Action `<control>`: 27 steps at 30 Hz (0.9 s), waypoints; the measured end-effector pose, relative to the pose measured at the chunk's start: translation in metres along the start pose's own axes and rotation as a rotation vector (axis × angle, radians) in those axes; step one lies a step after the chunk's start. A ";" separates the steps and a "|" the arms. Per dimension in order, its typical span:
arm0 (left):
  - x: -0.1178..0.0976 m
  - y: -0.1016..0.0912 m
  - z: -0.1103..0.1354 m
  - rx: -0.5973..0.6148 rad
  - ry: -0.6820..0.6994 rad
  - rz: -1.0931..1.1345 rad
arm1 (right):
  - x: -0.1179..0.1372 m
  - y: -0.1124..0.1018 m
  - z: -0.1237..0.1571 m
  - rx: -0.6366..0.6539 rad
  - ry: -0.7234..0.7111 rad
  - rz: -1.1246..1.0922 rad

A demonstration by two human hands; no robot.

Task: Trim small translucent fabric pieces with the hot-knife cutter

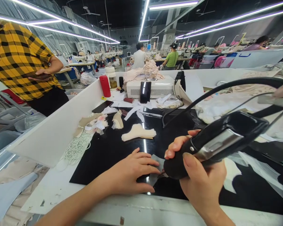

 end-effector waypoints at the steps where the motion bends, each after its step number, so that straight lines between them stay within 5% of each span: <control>1: 0.000 0.000 0.000 0.001 0.001 -0.005 | 0.000 0.000 0.000 -0.002 -0.004 0.005; 27: 0.009 0.005 -0.001 -0.002 0.063 -0.027 | 0.006 0.010 0.015 0.058 0.015 -0.050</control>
Point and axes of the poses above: each hand's wrist, its own z-axis away from the middle knuckle, its own y-axis out of the palm, x = y × z, the point moved 2 cm from there along -z, towards the middle knuckle, and after that the axes turned 3 degrees about x, right-handed, at the moved point
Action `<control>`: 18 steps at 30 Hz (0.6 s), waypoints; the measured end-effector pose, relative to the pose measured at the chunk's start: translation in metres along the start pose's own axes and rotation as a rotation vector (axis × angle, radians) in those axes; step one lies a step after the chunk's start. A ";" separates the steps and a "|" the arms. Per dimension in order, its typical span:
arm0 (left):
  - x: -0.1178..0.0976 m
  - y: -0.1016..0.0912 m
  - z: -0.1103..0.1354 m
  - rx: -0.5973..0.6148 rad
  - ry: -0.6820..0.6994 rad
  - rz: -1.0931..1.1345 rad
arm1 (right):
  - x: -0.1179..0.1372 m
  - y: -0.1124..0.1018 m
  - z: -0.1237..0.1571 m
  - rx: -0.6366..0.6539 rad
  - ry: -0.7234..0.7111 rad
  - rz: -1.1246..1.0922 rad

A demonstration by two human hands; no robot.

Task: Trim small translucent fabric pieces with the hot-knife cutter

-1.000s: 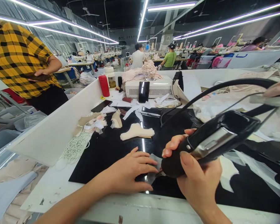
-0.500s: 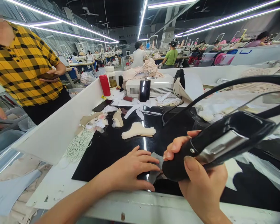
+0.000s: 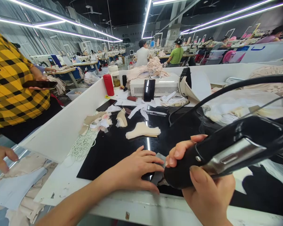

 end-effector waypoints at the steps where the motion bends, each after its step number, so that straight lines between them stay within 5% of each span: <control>1: 0.000 0.000 0.000 0.005 -0.001 -0.002 | 0.000 0.001 0.001 0.006 -0.005 0.001; 9: -0.004 -0.005 0.000 -0.011 0.007 0.026 | -0.001 -0.004 -0.004 0.014 0.026 0.022; 15: -0.010 -0.010 0.001 -0.108 0.017 0.027 | 0.011 -0.027 -0.028 -0.222 -0.089 0.071; 18: -0.012 -0.007 -0.001 -0.114 0.007 -0.013 | 0.010 -0.032 -0.034 -0.242 -0.111 0.085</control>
Point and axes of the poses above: each hand's wrist, its own z-axis away from the middle knuckle, its own y-axis out of the palm, x = y × z, the point moved 2 cm from there along -z, towards the middle knuckle, and after that the axes turned 3 degrees about x, right-handed, at the moved point
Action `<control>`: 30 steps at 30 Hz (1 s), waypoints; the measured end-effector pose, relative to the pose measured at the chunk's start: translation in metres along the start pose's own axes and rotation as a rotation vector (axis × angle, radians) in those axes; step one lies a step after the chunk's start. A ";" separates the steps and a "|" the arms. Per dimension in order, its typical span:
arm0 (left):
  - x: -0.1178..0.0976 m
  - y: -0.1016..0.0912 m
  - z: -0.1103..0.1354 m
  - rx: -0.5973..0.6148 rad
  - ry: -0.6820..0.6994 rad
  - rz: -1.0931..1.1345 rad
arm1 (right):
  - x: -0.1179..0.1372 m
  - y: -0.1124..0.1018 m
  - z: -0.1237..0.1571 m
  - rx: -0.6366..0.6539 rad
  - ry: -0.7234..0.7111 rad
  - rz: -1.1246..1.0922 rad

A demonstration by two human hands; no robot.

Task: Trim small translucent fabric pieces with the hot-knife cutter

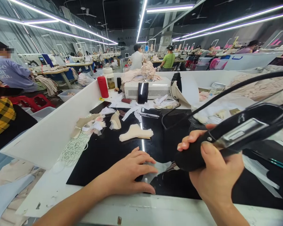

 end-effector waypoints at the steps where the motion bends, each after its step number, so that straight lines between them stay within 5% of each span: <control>1: 0.000 0.002 0.000 0.012 -0.001 -0.017 | -0.001 -0.001 0.000 0.005 -0.003 0.002; 20: 0.002 0.007 -0.001 0.087 -0.014 -0.118 | -0.013 -0.002 0.009 0.118 -0.005 0.063; 30: 0.000 0.005 -0.001 0.096 -0.033 -0.106 | -0.011 -0.016 -0.005 -0.020 -0.075 0.071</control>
Point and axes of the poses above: each hand's wrist, its own z-axis away from the middle knuckle, its own y-axis out of the palm, x = y × z, the point moved 2 cm from there along -z, towards the middle knuckle, and after that the axes turned 3 degrees about x, right-handed, at the moved point
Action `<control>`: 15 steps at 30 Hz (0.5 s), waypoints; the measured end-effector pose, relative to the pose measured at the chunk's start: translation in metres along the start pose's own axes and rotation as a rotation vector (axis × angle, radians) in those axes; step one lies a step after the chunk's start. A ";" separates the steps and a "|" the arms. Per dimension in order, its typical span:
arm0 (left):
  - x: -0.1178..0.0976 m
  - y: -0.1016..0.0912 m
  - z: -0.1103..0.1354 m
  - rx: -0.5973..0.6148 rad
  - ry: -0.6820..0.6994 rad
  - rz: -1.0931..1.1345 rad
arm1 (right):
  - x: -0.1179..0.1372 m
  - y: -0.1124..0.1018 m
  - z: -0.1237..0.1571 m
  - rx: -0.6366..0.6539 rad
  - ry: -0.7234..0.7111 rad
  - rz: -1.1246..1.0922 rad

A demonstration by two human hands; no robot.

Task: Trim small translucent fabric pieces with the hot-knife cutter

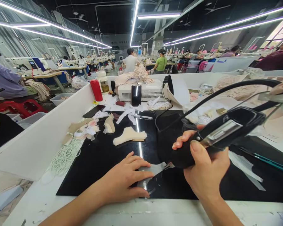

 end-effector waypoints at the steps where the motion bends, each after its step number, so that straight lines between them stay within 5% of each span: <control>1: 0.000 0.000 0.000 0.002 -0.001 0.000 | 0.000 0.000 0.000 0.000 0.002 -0.007; 15: 0.000 0.001 0.000 0.001 -0.002 0.001 | -0.002 0.000 -0.001 0.028 -0.007 0.018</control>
Point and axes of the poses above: each hand's wrist, its own z-axis away from the middle knuckle, its own y-axis out of the palm, x = y × z, the point moved 2 cm from there along -z, towards the middle knuckle, and after that the axes turned 3 degrees about x, right-handed, at the moved point
